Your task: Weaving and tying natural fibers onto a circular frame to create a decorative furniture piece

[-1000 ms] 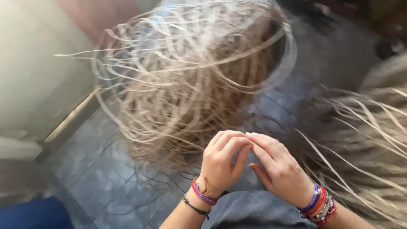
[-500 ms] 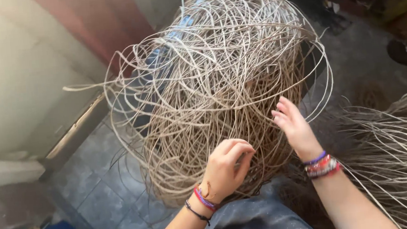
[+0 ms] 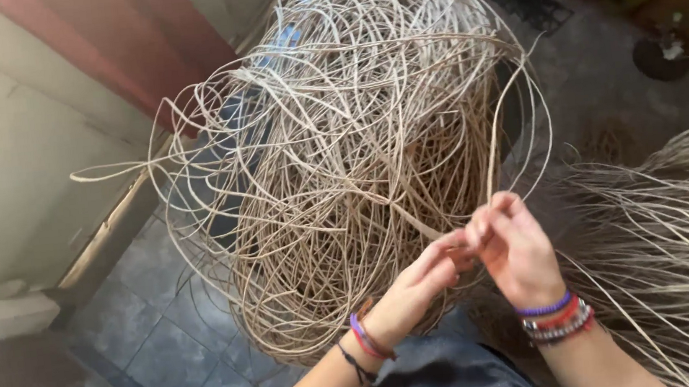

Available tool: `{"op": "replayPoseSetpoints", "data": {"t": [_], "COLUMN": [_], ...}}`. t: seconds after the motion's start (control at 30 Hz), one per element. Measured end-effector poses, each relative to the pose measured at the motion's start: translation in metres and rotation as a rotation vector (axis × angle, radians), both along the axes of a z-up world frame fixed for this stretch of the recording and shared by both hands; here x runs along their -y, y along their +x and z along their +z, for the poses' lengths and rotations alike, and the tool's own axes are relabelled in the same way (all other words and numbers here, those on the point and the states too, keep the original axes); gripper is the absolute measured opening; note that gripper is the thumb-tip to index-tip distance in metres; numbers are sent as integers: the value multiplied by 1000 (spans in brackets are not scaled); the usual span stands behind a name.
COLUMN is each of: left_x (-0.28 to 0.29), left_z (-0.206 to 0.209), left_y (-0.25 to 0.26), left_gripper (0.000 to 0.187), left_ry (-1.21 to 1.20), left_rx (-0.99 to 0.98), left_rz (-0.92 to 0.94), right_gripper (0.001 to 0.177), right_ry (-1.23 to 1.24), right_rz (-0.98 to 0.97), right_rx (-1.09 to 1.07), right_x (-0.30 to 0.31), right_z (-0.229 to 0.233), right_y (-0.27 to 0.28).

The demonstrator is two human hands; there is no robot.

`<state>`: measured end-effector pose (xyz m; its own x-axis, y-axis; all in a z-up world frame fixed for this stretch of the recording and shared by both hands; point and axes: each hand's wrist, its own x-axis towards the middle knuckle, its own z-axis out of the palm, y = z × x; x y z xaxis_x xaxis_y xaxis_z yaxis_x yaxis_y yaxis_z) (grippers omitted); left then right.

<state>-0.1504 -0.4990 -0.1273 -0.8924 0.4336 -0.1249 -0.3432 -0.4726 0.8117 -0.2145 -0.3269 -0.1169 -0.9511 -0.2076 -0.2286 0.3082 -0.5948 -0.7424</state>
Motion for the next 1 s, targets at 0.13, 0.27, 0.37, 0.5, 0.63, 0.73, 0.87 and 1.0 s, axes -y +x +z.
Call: {"op": "replayPoseSetpoints", "data": {"t": [0.13, 0.27, 0.37, 0.5, 0.63, 0.73, 0.87, 1.0], "left_x": [-21, -21, -22, -42, -66, -67, -60, -50], "left_z": [-1, 12, 18, 29, -1, 7, 13, 29], "left_y": [-25, -51, -57, -18, 9, 5, -19, -42], "left_gripper": [61, 56, 27, 26, 31, 29, 50, 41], "left_ry": [117, 537, 515, 89, -684, -746, -279, 386], "left_rx": [296, 305, 320, 241, -501, -325, -280, 160], "left_rz": [9, 100, 277, 187, -210, -426, -155, -10], "right_gripper": [8, 19, 15, 37, 52, 37, 34, 37], "right_ry": [88, 296, 389, 763, 685, 689, 792, 1364], "right_rz": [100, 443, 482, 445, 461, 467, 380, 767], "right_rx": [89, 176, 210, -73, -97, -109, -229, -248], "right_x": [-22, -58, -78, -78, -52, -42, -74, -121], "right_z": [4, 9, 18, 35, 38, 34, 24, 37], "right_y": [27, 53, 61, 48, 26, 19, 28, 66]}}
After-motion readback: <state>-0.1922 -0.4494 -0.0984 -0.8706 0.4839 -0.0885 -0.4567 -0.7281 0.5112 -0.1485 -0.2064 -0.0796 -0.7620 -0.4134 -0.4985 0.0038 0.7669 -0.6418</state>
